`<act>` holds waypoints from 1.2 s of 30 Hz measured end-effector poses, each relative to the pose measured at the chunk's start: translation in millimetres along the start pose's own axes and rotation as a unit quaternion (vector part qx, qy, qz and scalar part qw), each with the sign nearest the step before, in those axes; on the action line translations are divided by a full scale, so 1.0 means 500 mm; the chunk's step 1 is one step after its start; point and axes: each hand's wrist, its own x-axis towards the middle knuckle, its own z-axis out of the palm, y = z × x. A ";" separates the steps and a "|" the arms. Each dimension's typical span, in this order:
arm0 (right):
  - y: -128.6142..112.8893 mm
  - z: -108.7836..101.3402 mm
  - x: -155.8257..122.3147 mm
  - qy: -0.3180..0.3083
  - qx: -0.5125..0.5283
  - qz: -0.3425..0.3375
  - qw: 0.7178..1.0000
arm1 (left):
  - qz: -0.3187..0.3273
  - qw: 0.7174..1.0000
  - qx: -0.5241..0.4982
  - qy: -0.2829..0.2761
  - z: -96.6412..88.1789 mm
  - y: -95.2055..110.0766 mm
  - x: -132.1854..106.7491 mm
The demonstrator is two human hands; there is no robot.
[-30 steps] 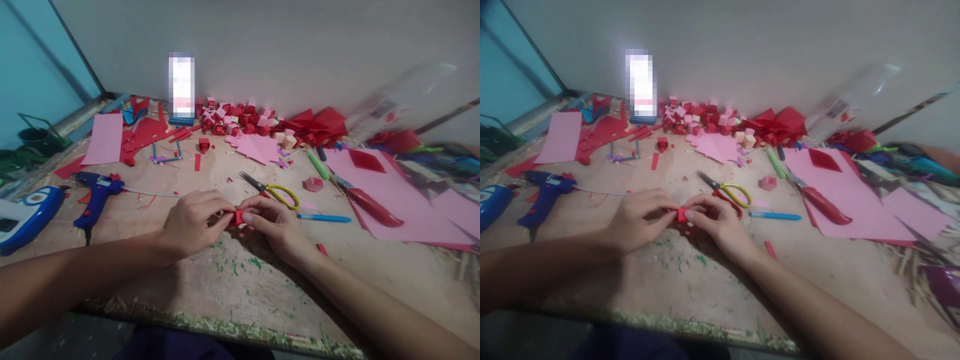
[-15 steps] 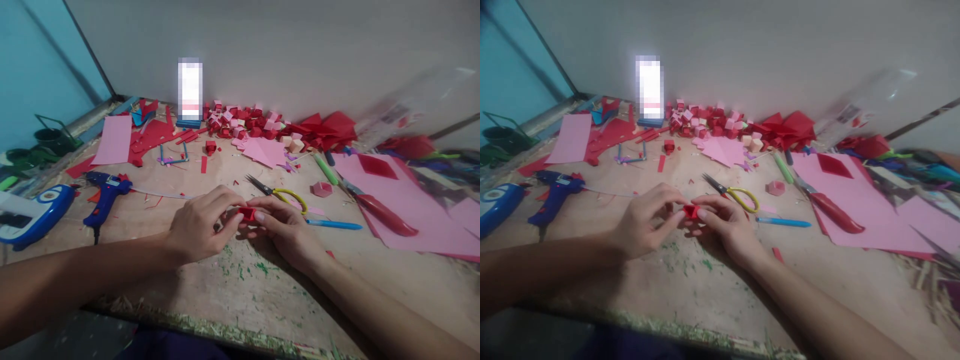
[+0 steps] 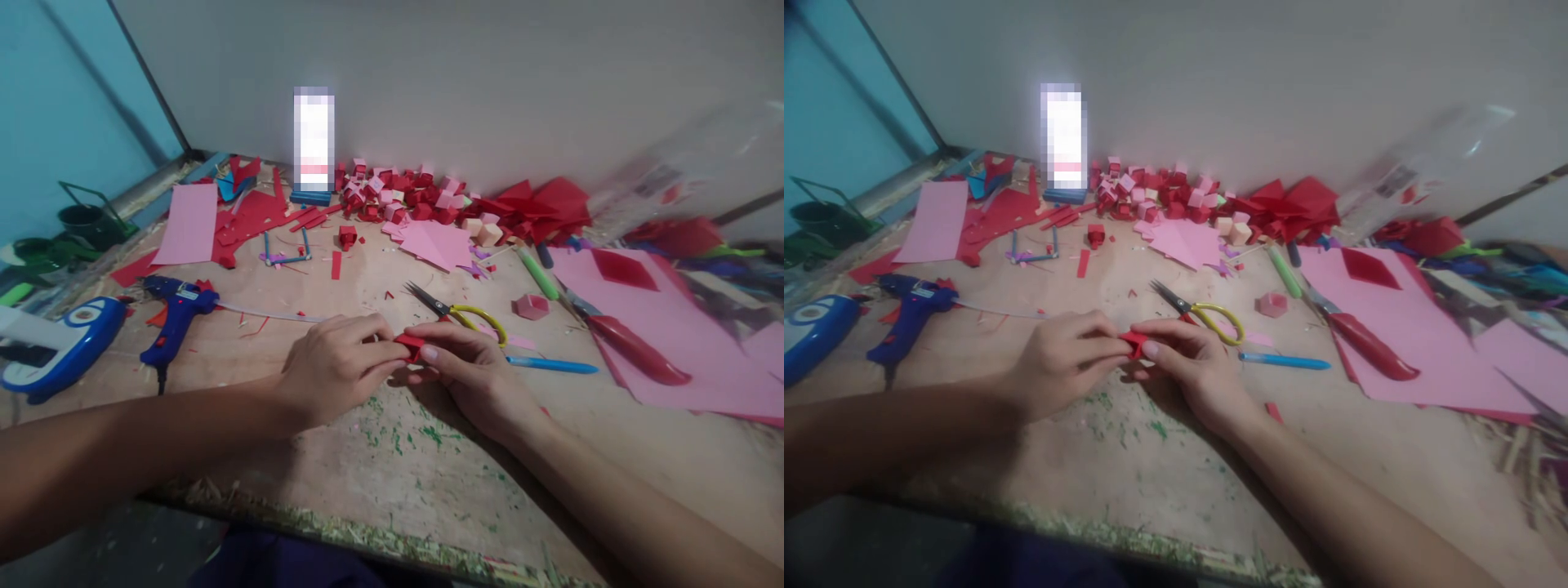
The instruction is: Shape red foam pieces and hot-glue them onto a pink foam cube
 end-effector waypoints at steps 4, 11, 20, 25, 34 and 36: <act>0.000 0.001 -0.001 0.004 -0.006 -0.003 1.000 | -0.012 1.000 -0.019 -0.020 0.001 -0.002 0.000; 0.003 0.001 -0.001 0.009 -0.019 0.000 1.000 | -0.025 0.998 -0.047 -0.039 0.001 -0.004 0.001; 0.000 0.003 0.000 0.022 -0.030 -0.024 0.999 | -0.044 0.997 -0.060 0.000 -0.001 0.007 0.006; 0.002 0.004 0.000 0.012 -0.024 -0.032 0.999 | -0.043 0.997 -0.069 -0.016 0.000 0.004 0.006; 0.013 0.001 0.001 0.035 -0.025 -0.046 0.998 | -0.072 0.990 -0.116 -0.018 -0.002 0.008 0.011; 0.004 0.003 0.004 0.045 -0.018 -0.046 0.998 | -0.096 0.987 -0.129 -0.008 -0.004 0.012 0.011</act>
